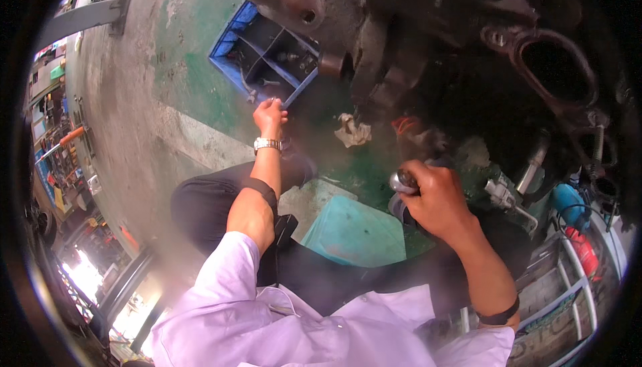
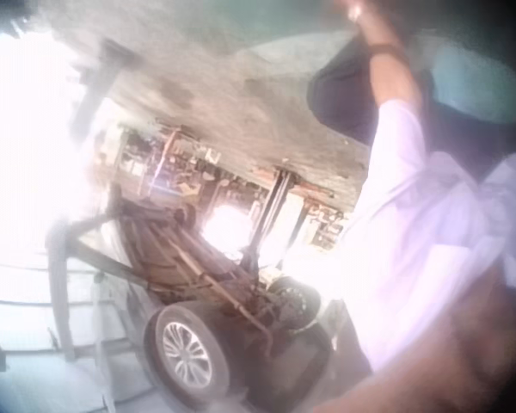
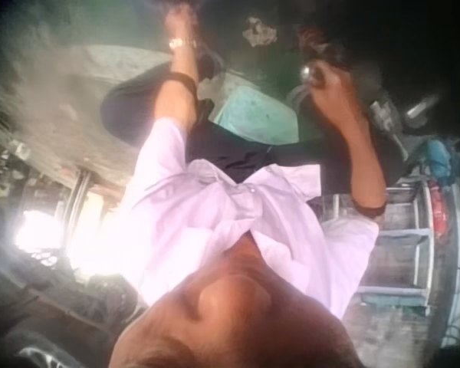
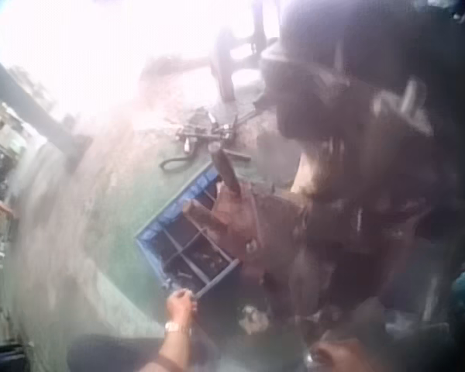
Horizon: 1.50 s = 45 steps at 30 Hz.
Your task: The person removes bolts from a car engine using a socket wrench and ratchet, placing them into a blue parts bin. They then insert new bolts and tighten them with the same tools.
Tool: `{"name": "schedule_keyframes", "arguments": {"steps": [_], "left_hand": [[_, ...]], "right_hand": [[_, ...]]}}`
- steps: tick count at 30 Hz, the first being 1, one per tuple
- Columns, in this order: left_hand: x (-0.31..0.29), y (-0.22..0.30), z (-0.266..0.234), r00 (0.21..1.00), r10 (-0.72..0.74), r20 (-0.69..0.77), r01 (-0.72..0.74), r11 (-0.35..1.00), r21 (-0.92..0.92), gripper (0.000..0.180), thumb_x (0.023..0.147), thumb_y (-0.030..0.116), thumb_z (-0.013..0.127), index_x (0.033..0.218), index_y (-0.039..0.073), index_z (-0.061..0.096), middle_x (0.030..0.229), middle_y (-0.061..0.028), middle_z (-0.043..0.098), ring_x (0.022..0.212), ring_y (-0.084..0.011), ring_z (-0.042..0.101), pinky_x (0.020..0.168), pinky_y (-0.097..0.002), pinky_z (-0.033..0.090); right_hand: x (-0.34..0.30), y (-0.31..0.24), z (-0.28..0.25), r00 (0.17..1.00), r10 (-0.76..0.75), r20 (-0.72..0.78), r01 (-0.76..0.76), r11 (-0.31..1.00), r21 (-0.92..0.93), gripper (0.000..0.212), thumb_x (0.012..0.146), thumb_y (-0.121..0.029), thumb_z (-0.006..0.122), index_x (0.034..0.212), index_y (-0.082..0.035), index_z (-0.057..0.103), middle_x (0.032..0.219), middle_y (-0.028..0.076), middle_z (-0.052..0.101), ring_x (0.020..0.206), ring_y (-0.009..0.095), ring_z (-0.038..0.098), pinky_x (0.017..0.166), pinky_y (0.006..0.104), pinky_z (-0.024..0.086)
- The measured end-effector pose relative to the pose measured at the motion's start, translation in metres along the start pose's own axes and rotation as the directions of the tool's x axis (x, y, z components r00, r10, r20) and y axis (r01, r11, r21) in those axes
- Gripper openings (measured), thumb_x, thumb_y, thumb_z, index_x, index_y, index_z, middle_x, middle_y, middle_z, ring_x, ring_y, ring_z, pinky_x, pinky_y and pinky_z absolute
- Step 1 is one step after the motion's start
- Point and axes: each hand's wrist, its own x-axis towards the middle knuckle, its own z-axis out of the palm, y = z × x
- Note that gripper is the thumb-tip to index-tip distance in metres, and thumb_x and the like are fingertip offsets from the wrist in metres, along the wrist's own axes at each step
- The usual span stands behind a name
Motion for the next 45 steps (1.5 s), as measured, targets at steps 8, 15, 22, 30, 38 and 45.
{"name": "schedule_keyframes", "arguments": {"steps": [8, 15, 22, 30, 38, 45], "left_hand": [[-0.008, 0.009, -0.006, 0.998, -0.046, 0.051, 0.049, 0.997, -0.065, 0.021, 0.088, 0.006, 0.065, 0.103, -0.007, 0.062, 0.084, -0.0163, 0.068, 0.055, -0.0192, 0.066, 0.041, -0.0287, 0.052], [-0.015, 0.127, -0.036, 0.961, 0.161, 0.226, -0.059, 0.914, -0.400, 0.013, 0.091, 0.010, 0.062, 0.091, -0.003, 0.060, 0.078, -0.0157, 0.067, 0.057, -0.0241, 0.065, 0.047, -0.0339, 0.053], [-0.048, 0.322, -0.198, 0.739, 0.609, 0.288, -0.434, 0.757, -0.489, 0.015, 0.097, 0.018, 0.055, 0.103, 0.007, 0.064, 0.096, -0.0072, 0.068, 0.082, -0.0166, 0.062, 0.070, -0.0289, 0.049], [-0.172, 0.316, -0.418, 0.738, 0.653, 0.173, -0.607, 0.753, -0.254, 0.025, 0.100, 0.022, 0.055, 0.113, 0.003, 0.064, 0.108, -0.0112, 0.069, 0.085, -0.0158, 0.064, 0.071, -0.0280, 0.053], [-0.262, 0.039, -0.426, 0.831, -0.086, 0.549, -0.211, 0.866, 0.454, 0.039, 0.092, 0.028, 0.067, 0.122, 0.004, 0.060, 0.117, -0.0090, 0.065, 0.106, -0.0208, 0.062, 0.086, -0.0371, 0.054], [-0.352, -0.110, -0.396, 0.618, -0.417, 0.666, -0.172, 0.755, 0.633, 0.059, 0.083, 0.020, 0.062, 0.136, -0.003, 0.049, 0.128, -0.0181, 0.059, 0.113, -0.0271, 0.059, 0.093, -0.0387, 0.052]], "right_hand": [[0.000, 0.002, -0.002, 1.000, -0.015, -0.001, 0.015, 1.000, -0.023, 0.030, 0.073, 0.001, 0.077, 0.101, 0.001, 0.065, 0.085, 0.020, 0.070, 0.078, 0.031, 0.071, 0.066, 0.0353, 0.054], [0.000, 0.002, 0.001, 0.997, -0.077, -0.008, 0.076, 0.995, -0.068, 0.028, 0.074, -0.001, 0.077, 0.099, 0.003, 0.065, 0.084, 0.018, 0.070, 0.076, 0.028, 0.071, 0.067, 0.0342, 0.053], [-0.022, -0.013, -0.010, 0.979, -0.201, -0.025, 0.202, 0.979, 0.025, 0.028, 0.078, -0.003, 0.075, 0.103, 0.001, 0.066, 0.084, 0.017, 0.070, 0.074, 0.025, 0.070, 0.066, 0.0334, 0.052], [-0.067, 0.007, -0.038, 0.959, -0.217, -0.180, 0.230, 0.972, 0.056, 0.020, 0.081, -0.004, 0.076, 0.099, 0.001, 0.066, 0.076, 0.008, 0.066, 0.070, 0.011, 0.062, 0.066, 0.0259, 0.049], [-0.073, 0.030, -0.045, 0.958, -0.160, -0.239, 0.204, 0.964, 0.168, 0.016, 0.085, -0.004, 0.074, 0.098, 0.001, 0.066, 0.076, 0.002, 0.064, 0.071, 0.006, 0.057, 0.067, 0.0235, 0.047], [-0.068, 0.023, -0.046, 0.953, -0.182, -0.243, 0.213, 0.972, 0.104, 0.019, 0.082, -0.008, 0.076, 0.093, 0.002, 0.065, 0.072, 0.007, 0.063, 0.066, 0.009, 0.056, 0.061, 0.0272, 0.046]]}}
